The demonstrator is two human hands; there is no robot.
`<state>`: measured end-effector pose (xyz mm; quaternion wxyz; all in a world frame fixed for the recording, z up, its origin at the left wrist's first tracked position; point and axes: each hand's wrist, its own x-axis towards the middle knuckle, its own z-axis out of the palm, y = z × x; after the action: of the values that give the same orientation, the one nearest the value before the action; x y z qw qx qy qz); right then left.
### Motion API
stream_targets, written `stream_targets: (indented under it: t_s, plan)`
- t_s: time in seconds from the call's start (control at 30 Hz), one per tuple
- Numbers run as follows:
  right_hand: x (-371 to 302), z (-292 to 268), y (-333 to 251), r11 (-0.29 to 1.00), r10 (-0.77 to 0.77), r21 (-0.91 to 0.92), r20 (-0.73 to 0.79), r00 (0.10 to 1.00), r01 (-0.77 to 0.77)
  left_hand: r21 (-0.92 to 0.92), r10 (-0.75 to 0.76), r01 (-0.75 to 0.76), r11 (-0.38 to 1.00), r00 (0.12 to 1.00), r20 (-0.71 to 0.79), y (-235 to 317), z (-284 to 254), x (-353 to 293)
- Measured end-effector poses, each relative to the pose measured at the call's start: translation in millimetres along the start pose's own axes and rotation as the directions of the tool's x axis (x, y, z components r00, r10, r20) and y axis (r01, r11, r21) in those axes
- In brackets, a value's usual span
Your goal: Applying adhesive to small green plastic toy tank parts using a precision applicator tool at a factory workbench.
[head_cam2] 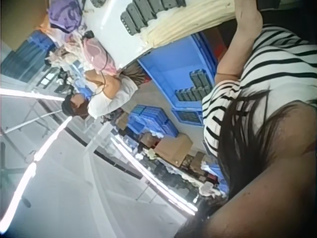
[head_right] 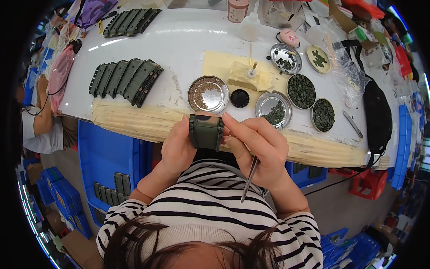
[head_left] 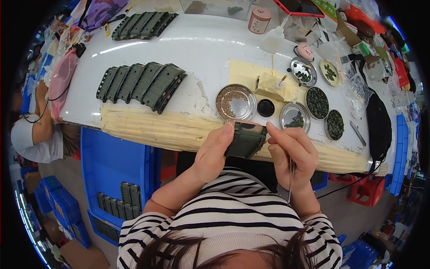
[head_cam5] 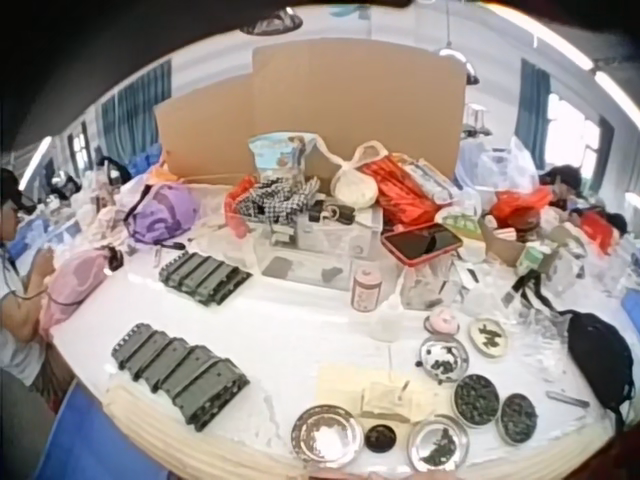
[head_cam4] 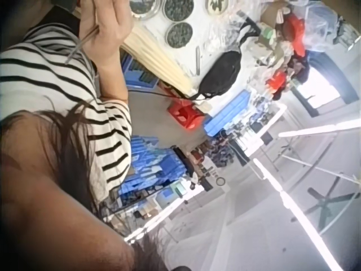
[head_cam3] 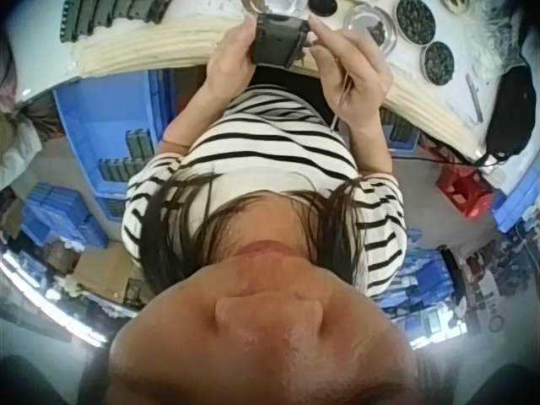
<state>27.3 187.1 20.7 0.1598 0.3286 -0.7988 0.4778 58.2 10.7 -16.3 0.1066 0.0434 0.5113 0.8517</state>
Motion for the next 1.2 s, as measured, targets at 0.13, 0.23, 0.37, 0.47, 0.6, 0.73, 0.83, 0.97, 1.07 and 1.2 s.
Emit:
stream_targets:
  t_s: [0.13, 0.23, 0.37, 0.47, 0.6, 0.73, 0.83, 0.97, 1.07, 1.2]
  plan:
    - [0, -2, 0, 1.000, 0.011, 0.009, 0.018, 1.000, -0.011, -0.008, 0.007, -0.007, 1.000, 1.000, -0.001, 0, 0, -1]
    - [0, -2, 0, 0.999, 0.018, 0.030, 0.013, 1.000, -0.019, -0.037, 0.004, -0.005, 0.999, 1.000, -0.017, -1, 2, -2]
    - [-1, -3, -2, 0.998, 0.047, -0.038, -0.039, 0.998, -0.048, -0.031, 0.033, -0.031, 0.999, 0.998, 0.048, -1, -2, -2]
    - [4, -6, -5, 0.982, -0.102, -0.156, 0.014, 0.995, 0.102, 0.041, 0.072, -0.077, 0.996, 0.993, 0.093, 5, 0, -2]
    - [9, 0, -9, 0.968, -0.180, -0.166, 0.076, 0.981, 0.191, 0.154, 0.169, -0.185, 0.971, 0.980, 0.107, 1, 2, -1]
    - [12, 1, -15, 0.973, -0.140, -0.171, 0.108, 0.984, 0.157, 0.255, 0.232, -0.253, 0.933, 0.967, 0.110, 2, 3, 0]
    - [15, 3, -16, 0.967, -0.176, -0.168, 0.104, 0.979, 0.192, 0.315, 0.251, -0.272, 0.909, 0.962, 0.106, 4, 5, -1]
    - [18, 3, -14, 0.947, -0.249, -0.175, 0.121, 0.961, 0.267, 0.373, 0.289, -0.311, 0.874, 0.950, 0.114, 3, 5, -1]
    - [17, 3, -15, 0.946, -0.247, -0.182, 0.127, 0.961, 0.268, 0.369, 0.283, -0.300, 0.880, 0.954, 0.100, 4, 6, -3]
    - [20, 3, -15, 0.960, -0.233, -0.128, 0.123, 0.965, 0.248, 0.257, 0.222, -0.250, 0.934, 0.966, 0.134, 11, 6, -6]
